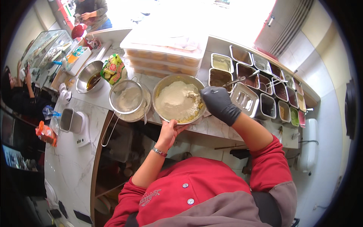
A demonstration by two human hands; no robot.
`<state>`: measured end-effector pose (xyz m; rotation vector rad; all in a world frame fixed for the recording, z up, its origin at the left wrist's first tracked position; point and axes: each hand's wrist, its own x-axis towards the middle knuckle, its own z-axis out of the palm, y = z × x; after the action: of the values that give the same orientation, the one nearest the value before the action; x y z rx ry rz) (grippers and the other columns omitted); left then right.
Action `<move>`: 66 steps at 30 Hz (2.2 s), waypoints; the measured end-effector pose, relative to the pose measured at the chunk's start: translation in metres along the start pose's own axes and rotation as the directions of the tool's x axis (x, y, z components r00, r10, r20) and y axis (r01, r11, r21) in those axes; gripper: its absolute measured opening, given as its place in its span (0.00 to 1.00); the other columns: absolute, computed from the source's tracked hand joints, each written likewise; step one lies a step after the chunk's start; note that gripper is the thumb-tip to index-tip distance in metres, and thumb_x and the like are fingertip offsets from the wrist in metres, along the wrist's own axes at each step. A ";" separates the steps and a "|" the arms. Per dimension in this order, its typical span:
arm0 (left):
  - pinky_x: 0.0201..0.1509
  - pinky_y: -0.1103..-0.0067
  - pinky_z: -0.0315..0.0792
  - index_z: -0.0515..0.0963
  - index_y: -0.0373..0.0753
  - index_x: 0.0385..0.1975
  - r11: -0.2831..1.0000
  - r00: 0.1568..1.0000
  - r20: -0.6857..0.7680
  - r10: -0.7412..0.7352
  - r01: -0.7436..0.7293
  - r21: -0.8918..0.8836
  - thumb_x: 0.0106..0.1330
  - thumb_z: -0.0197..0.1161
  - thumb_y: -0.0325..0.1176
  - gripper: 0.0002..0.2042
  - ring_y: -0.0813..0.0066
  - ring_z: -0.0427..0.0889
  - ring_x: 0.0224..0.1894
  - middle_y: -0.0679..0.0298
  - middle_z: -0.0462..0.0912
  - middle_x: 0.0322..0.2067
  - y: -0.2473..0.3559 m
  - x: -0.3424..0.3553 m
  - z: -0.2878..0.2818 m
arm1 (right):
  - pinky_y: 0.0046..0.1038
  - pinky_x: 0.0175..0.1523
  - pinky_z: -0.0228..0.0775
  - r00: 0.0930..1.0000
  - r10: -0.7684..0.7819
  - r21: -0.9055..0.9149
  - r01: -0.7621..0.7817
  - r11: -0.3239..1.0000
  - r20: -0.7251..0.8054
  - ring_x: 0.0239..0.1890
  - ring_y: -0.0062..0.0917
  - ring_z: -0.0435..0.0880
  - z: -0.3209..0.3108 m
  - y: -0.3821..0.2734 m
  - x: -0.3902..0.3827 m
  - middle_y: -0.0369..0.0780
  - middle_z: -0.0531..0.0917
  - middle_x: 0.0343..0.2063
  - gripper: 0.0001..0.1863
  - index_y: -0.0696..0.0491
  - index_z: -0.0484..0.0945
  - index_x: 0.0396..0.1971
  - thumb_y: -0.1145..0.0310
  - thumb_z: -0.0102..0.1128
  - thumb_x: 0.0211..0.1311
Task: The person mixes ingredients in a bowl by hand using a spoon and then sifts flour into the bowl with a handheld sieve while stirring the mixture.
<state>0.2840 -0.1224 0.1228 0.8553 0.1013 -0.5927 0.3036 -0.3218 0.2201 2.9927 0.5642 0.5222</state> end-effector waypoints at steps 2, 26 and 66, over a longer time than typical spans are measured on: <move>0.49 0.63 0.72 0.48 0.37 0.55 1.000 0.998 -0.059 0.021 -0.022 -0.015 0.58 0.41 0.22 0.23 0.56 0.74 0.46 0.51 0.64 0.49 0.000 -0.009 0.004 | 0.29 0.25 0.70 0.997 -0.061 -0.058 0.063 0.996 0.048 0.22 0.32 0.78 -0.020 -0.001 0.002 0.42 0.75 0.18 0.03 0.55 0.72 0.20 0.75 0.49 0.44; 0.37 0.68 0.77 0.45 0.45 0.57 0.970 0.986 -0.168 0.005 0.036 0.240 0.62 0.51 0.29 0.27 0.59 0.79 0.39 0.52 0.73 0.42 0.010 -0.037 -0.003 | 0.28 0.22 0.70 0.953 -0.285 0.066 0.280 0.958 0.105 0.19 0.30 0.79 0.026 0.018 0.019 0.41 0.77 0.14 0.04 0.54 0.74 0.16 0.74 0.50 0.44; 0.38 0.65 0.77 0.49 0.46 0.58 0.983 0.949 -0.258 0.178 -0.181 0.015 0.59 0.46 0.26 0.26 0.73 0.76 0.38 0.63 0.71 0.38 0.112 -0.206 0.009 | 0.33 0.22 0.61 0.907 -0.401 0.130 0.416 0.900 -0.128 0.16 0.35 0.72 -0.163 -0.102 0.028 0.40 0.72 0.13 0.03 0.52 0.76 0.24 0.70 0.58 0.49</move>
<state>0.1698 0.0203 0.2701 0.9200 0.2606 -0.3070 0.2381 -0.2185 0.3713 2.8633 1.2605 0.6132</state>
